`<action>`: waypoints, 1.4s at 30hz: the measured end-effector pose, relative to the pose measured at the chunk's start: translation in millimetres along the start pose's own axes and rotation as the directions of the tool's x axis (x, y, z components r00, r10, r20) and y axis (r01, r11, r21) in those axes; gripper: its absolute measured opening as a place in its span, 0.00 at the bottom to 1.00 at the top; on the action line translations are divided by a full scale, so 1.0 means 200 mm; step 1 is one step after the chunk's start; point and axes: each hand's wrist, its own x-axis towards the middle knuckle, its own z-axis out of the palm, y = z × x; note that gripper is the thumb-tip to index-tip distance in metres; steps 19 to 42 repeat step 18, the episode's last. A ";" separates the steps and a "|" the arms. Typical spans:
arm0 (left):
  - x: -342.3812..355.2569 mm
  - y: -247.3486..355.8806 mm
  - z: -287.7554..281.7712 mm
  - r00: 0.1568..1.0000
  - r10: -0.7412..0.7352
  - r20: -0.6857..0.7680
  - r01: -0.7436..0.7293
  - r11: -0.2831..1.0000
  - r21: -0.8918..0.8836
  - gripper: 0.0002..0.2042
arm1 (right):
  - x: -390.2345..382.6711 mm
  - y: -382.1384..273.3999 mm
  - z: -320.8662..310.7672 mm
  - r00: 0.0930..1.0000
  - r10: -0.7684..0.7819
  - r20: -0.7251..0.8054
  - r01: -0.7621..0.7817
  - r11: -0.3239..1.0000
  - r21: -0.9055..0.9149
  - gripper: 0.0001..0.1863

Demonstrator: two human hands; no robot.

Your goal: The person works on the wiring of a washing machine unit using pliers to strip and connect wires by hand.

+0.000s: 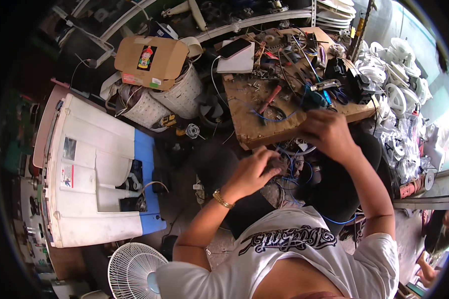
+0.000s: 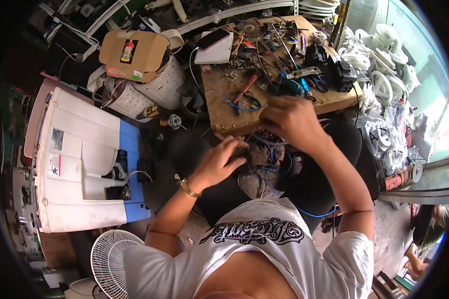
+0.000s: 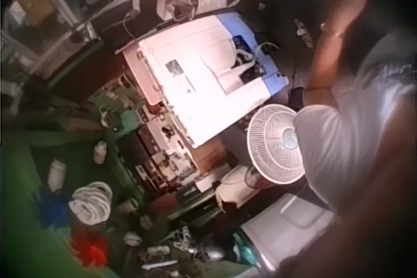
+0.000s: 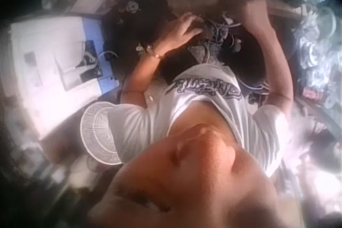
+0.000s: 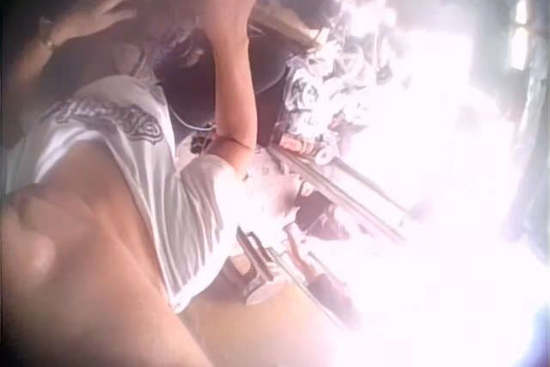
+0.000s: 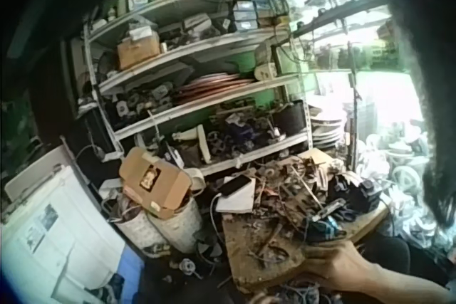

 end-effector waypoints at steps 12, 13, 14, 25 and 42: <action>0.11 -0.12 0.36 0.814 -0.529 -0.240 -0.073 0.317 -0.946 0.22 | 0.01 -0.22 0.54 0.938 0.191 -0.288 -0.143 0.973 0.179 0.17; 0.17 -0.11 0.36 0.802 -0.410 -0.435 -0.259 0.417 -0.871 0.25 | 0.00 -0.28 0.58 0.950 0.196 -0.244 -0.154 0.971 0.181 0.25; 0.14 -0.10 0.36 0.794 -0.459 -0.398 -0.261 0.334 -0.906 0.25 | -0.02 -0.30 0.58 0.957 0.215 -0.195 -0.179 0.965 0.190 0.26; 0.13 -0.05 0.29 0.761 -0.631 -0.148 -0.141 0.062 -0.988 0.30 | -0.09 -0.26 0.60 0.972 0.229 -0.057 -0.216 0.962 0.168 0.36; 0.13 -0.05 0.29 0.761 -0.631 -0.148 -0.141 0.062 -0.988 0.30 | -0.09 -0.26 0.60 0.972 0.229 -0.057 -0.216 0.962 0.168 0.36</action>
